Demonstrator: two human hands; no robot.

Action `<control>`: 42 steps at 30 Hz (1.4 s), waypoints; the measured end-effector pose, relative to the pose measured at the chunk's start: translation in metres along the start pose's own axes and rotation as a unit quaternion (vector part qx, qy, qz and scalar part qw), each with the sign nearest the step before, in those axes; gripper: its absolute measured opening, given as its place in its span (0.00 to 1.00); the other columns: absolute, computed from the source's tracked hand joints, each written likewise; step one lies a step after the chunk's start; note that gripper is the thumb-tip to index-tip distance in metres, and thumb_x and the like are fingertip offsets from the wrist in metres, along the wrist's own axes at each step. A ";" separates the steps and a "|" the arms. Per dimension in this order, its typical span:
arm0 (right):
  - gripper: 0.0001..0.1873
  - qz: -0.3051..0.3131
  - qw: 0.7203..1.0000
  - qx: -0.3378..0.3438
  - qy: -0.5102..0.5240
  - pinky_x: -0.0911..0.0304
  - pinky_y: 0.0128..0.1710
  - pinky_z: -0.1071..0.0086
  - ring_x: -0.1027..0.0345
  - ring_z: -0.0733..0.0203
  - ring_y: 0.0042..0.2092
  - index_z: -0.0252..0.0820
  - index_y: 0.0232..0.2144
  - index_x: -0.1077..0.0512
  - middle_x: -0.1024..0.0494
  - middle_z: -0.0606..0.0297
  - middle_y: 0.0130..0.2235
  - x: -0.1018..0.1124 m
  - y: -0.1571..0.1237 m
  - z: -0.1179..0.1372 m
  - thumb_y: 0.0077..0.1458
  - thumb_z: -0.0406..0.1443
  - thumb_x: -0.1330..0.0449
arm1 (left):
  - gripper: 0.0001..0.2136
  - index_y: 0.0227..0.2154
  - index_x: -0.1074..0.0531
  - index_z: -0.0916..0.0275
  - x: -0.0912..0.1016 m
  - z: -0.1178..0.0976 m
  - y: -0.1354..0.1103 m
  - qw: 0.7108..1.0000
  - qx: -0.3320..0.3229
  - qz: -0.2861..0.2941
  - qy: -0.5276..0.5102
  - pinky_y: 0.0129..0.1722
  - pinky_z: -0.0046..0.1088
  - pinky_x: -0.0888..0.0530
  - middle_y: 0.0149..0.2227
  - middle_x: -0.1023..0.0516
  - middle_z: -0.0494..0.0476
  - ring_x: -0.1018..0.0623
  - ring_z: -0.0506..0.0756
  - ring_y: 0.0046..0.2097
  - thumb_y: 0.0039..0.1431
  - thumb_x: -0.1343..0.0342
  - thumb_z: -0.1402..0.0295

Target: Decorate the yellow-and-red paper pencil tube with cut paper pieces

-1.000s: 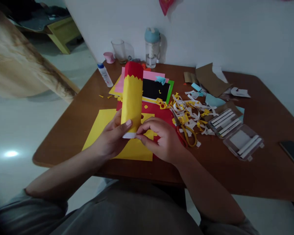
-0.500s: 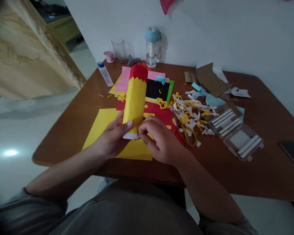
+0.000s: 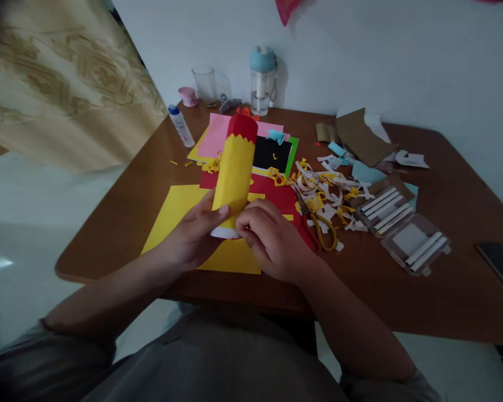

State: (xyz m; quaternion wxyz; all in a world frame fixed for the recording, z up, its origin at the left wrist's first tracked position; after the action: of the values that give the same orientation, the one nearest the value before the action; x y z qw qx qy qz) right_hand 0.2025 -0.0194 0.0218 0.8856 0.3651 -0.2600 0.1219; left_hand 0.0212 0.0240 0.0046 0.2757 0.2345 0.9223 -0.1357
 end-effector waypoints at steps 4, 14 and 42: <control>0.10 -0.002 1.000 0.001 0.002 0.31 0.48 0.59 0.30 0.53 0.47 0.50 0.47 0.33 0.26 0.62 0.44 -0.001 0.000 0.000 0.77 0.27 0.44 | 0.32 0.62 0.25 0.57 0.003 0.002 0.001 1.000 0.006 -0.001 -0.006 0.38 0.28 0.20 0.51 0.15 0.57 0.19 0.53 0.39 0.61 0.18 0.57; 0.09 -0.030 0.999 0.011 0.001 0.25 0.49 0.56 0.24 0.51 0.47 0.52 0.49 0.29 0.20 0.62 0.44 0.001 0.001 -0.001 0.76 0.29 0.39 | 0.32 0.60 0.25 0.58 0.005 0.004 0.001 0.999 0.024 -0.016 -0.016 0.38 0.27 0.19 0.51 0.15 0.59 0.19 0.53 0.41 0.60 0.17 0.55; 0.07 -0.078 0.996 -0.045 0.019 0.16 0.43 0.62 0.13 0.55 0.41 0.51 0.45 0.13 0.09 0.64 0.42 0.011 0.003 0.003 0.68 0.33 0.22 | 0.28 0.62 0.26 0.56 -0.003 -0.002 -0.005 1.000 -0.023 -0.017 -0.009 0.47 0.34 0.19 0.56 0.14 0.61 0.15 0.59 0.50 0.66 0.21 0.57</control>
State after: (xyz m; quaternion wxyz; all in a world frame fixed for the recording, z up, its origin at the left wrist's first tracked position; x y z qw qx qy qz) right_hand 0.2092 -0.0190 0.0312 0.9126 0.3420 -0.2187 0.0477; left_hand 0.0195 0.0193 0.0087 0.2865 0.2115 0.9265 -0.1214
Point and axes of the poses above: each hand's wrist, its own y-axis towards the middle knuckle, its own x-axis out of the back of the hand, z = x × y, the point moved 3 cm from there along y, towards the middle knuckle
